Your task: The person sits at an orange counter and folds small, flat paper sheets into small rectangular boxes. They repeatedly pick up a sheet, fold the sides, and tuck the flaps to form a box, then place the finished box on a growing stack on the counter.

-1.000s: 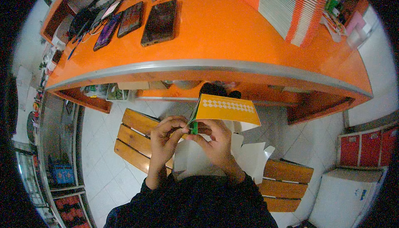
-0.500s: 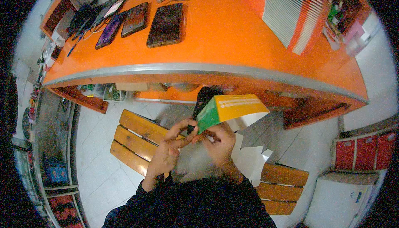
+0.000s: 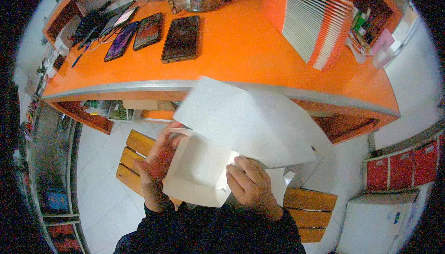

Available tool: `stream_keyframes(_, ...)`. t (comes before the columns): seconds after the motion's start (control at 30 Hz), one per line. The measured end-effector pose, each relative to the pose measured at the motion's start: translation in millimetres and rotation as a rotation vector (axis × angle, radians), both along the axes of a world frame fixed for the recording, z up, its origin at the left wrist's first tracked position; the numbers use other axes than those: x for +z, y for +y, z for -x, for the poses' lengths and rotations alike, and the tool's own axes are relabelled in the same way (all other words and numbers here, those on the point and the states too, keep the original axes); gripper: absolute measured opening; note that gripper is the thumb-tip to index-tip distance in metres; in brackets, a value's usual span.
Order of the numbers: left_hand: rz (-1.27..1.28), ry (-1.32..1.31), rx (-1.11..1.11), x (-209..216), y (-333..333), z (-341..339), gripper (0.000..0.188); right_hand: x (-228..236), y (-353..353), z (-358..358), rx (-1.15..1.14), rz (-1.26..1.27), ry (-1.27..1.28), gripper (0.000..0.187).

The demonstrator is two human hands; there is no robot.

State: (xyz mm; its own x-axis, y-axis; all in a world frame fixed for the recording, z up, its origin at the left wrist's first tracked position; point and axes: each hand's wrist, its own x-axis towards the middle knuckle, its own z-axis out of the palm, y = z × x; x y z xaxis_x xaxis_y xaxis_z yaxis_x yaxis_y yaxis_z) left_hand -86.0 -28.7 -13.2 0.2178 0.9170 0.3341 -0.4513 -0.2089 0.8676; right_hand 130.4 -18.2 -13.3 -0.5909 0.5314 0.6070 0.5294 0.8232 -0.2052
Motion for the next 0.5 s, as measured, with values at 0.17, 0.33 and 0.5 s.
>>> stream_keyframes(0.17,-0.028,0.535,0.246,-1,-3,-32,0.051,-1,15,-11,-0.013,0.183,-0.058,0.019)
stream_keyframes(0.33,-0.289,0.863,0.358,-10,-10,-65,0.056,-11,1,-22,-0.07,0.78,0.634,0.028)
stream_keyframes(0.5,-0.526,0.992,0.354,-15,-7,-66,0.049,-4,6,-15,-0.325,1.001,0.857,0.054)
